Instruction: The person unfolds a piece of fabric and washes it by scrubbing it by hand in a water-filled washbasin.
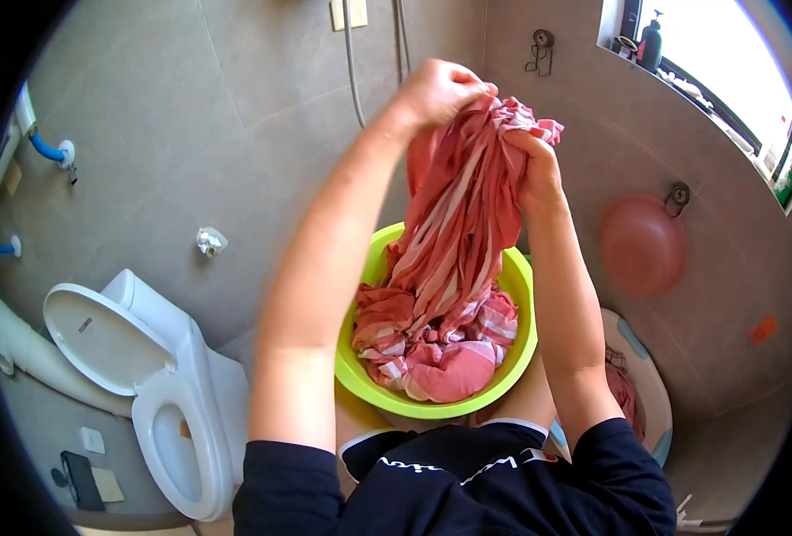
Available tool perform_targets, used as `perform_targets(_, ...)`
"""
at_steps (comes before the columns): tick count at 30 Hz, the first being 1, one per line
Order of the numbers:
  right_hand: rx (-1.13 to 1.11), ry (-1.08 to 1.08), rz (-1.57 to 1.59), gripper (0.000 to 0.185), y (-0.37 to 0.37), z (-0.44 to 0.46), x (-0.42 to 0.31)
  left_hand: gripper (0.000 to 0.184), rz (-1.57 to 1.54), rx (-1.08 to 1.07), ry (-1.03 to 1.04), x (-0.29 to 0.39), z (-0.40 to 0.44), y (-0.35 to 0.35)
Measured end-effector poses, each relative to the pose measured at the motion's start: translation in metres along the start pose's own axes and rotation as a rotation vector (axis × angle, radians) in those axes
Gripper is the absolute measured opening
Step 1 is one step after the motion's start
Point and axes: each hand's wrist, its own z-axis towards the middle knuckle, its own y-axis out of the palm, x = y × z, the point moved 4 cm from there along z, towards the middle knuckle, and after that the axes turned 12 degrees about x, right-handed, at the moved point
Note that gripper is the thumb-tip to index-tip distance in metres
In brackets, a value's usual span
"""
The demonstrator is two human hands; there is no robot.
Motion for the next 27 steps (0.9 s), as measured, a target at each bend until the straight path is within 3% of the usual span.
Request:
perform_targets(2,-0.046,0.021,-0.039,0.027,-0.001,0.0,0.008,0.022,0.056,0.036,-0.011,0.006,-0.014,0.0)
perform_targets(4,0.011,0.043,-0.107,0.029,-0.008,-0.007,0.022,0.028,-0.11,0.047,-0.019,-0.017,-0.033,0.004)
perform_targets(6,0.027,0.026,-0.369,0.038,-0.006,-0.017,0.026,0.033,-0.25,0.19,-0.028,-0.021,-0.071,-0.002)
perform_targets(7,0.053,-0.002,-0.413,0.036,-0.005,-0.017,0.025,0.048,-0.228,0.043,-0.118,-0.026,-0.072,-0.003)
perform_targets(8,0.078,-0.03,-0.454,0.034,-0.002,-0.017,0.024,0.048,-0.228,0.043,-0.119,-0.03,-0.08,-0.005)
perform_targets(10,0.224,-0.041,-0.442,0.03,0.012,-0.008,0.011,0.065,-0.3,0.308,-0.109,-0.048,-0.109,-0.012)
perform_targets(11,0.23,-0.009,-0.31,0.027,0.027,0.0,0.0,0.074,-0.292,0.161,-0.23,-0.061,-0.118,-0.01)
perform_targets(12,0.229,-0.018,-0.282,0.026,0.061,0.017,-0.027,0.072,-0.254,0.145,-0.153,-0.098,-0.126,-0.001)
perform_targets(14,0.165,-0.247,-0.228,0.027,0.088,0.026,-0.042,0.07,-0.15,0.08,-0.375,-0.101,-0.137,-0.004)
perform_targets(15,0.221,-0.231,-0.311,0.028,0.111,0.027,-0.056,0.07,-0.147,0.081,-0.36,-0.086,-0.139,-0.006)
perform_targets(16,0.244,-0.273,-0.294,0.026,0.135,0.032,-0.068,0.074,-0.294,0.098,-0.356,-0.065,-0.139,-0.008)
perform_targets(18,-0.214,-0.331,-0.138,0.011,0.185,0.052,-0.084,0.079,-0.441,0.123,-0.345,-0.059,-0.132,-0.015)
perform_targets(20,-0.165,-0.382,-0.114,0.014,0.218,0.056,-0.098,0.077,-0.774,0.124,-0.376,-0.075,-0.115,-0.029)
perform_targets(21,-0.1,-0.428,-0.09,0.016,0.229,0.058,-0.102,0.094,-0.737,0.053,-0.467,-0.068,-0.112,-0.035)
perform_targets(24,-0.128,-0.511,-0.034,0.019,0.242,0.073,-0.09,0.088,-0.907,0.156,-0.621,-0.063,-0.112,-0.027)
perform_targets(25,-0.05,-0.433,-0.009,0.021,0.238,0.059,-0.086,0.095,-1.029,0.106,-0.554,-0.075,-0.112,-0.014)
perform_targets(27,-0.073,-0.436,-0.018,0.02,0.214,0.116,-0.065,0.094,-1.187,0.099,-0.632,-0.096,-0.131,0.01)
